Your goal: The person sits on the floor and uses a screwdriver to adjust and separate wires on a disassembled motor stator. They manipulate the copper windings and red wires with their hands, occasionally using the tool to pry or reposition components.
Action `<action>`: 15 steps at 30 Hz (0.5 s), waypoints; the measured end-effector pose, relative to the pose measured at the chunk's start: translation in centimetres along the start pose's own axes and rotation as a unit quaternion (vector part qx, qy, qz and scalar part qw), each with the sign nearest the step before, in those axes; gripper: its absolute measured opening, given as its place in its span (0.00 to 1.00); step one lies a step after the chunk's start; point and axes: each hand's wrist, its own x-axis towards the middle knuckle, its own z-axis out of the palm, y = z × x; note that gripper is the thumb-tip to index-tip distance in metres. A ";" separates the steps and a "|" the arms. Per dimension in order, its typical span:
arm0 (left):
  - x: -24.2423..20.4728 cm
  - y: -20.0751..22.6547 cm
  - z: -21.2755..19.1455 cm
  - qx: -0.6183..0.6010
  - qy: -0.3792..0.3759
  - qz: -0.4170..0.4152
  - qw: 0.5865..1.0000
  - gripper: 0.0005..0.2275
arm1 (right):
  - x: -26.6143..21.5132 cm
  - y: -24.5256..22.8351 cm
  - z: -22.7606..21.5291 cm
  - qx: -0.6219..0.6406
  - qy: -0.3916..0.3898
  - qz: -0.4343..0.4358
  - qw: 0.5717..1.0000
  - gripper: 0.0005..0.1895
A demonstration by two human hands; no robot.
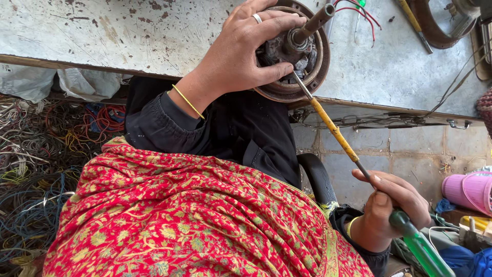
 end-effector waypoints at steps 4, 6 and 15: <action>0.0 -0.2 -0.1 -0.008 -0.007 0.002 1.000 0.26 | 0.3 -1.3 0.1 0.035 -0.028 0.023 0.999 0.12; 0.0 -0.1 -0.2 -0.014 -0.012 -0.005 1.000 0.26 | 0.4 -2.3 0.5 0.010 -0.034 0.014 0.999 0.10; -0.1 -0.2 -0.3 -0.021 -0.011 0.007 1.000 0.27 | 1.3 -5.4 1.5 -0.067 -0.038 0.010 0.997 0.04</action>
